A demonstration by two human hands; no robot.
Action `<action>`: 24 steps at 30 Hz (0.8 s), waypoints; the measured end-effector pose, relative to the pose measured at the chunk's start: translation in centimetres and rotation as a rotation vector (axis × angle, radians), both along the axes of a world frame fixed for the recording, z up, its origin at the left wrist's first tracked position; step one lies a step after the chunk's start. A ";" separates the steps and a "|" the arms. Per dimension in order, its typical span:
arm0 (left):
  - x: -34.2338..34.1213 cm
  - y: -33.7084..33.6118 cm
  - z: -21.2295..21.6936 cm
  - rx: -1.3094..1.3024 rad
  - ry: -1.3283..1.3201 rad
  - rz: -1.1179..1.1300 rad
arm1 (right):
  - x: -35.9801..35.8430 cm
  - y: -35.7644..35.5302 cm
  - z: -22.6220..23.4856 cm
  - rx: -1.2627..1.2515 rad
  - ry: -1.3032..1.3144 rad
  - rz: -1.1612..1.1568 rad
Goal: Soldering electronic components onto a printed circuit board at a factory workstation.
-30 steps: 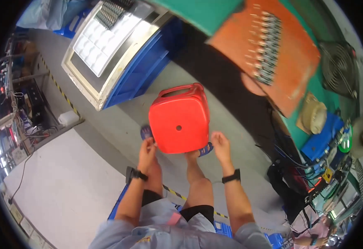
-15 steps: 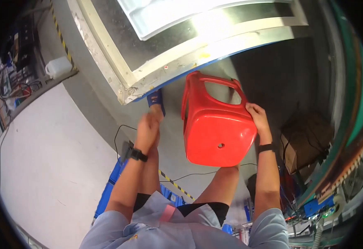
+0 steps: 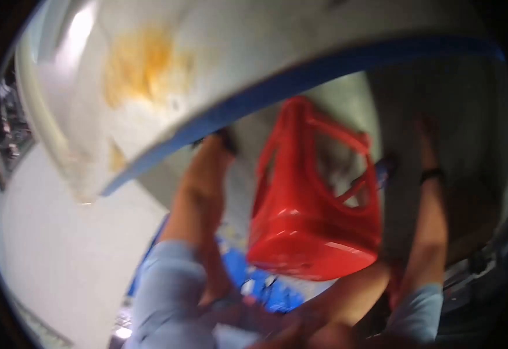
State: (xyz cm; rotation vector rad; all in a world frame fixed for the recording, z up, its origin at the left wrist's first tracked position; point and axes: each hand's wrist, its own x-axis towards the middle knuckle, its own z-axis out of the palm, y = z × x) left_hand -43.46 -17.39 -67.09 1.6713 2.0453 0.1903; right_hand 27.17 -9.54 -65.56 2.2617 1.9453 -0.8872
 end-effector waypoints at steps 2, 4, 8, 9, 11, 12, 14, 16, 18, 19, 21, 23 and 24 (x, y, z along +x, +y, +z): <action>-4.9 2.5 0.2 0.019 0.090 -0.068 | -5.9 2.2 -1.2 -0.229 0.563 -0.353; -6.0 6.4 -0.8 -0.076 0.159 -0.031 | -14.4 5.0 -4.3 -0.063 0.015 -0.111; -6.9 5.2 -1.8 -0.007 0.195 -0.009 | -20.5 10.0 -3.0 -0.017 0.165 -0.371; -4.9 5.2 -2.6 0.039 0.231 -0.045 | -20.8 11.2 -2.4 -0.013 0.113 -0.356; -4.3 5.7 -2.3 -0.056 0.164 -0.030 | -21.6 12.3 -2.2 -0.031 0.036 -0.334; -4.2 6.0 -2.3 -0.153 0.113 0.003 | -21.7 13.1 -2.6 -0.039 0.004 -0.323; -2.1 5.7 -2.2 -0.160 0.212 -0.012 | -21.0 16.5 -3.6 -0.013 -0.050 -0.305; -0.2 7.1 -3.4 -0.131 0.207 0.081 | -20.0 17.7 -5.8 0.092 -0.120 -0.330; 4.1 8.2 -4.1 -0.109 0.131 0.072 | -18.0 18.0 -6.8 0.134 -0.230 -0.344; -0.8 5.1 -2.0 -0.126 0.208 0.072 | -22.9 14.9 -7.0 0.207 -0.072 -0.352; -4.0 5.5 -1.0 -0.053 0.282 0.049 | -25.7 16.9 -4.8 0.436 0.187 -0.350; -4.0 3.6 -0.5 -0.060 0.277 0.017 | -22.0 17.8 -6.8 0.202 0.135 -0.313; -2.8 3.5 -0.9 -0.101 0.202 0.053 | -18.9 18.6 -8.3 -0.013 0.066 -0.279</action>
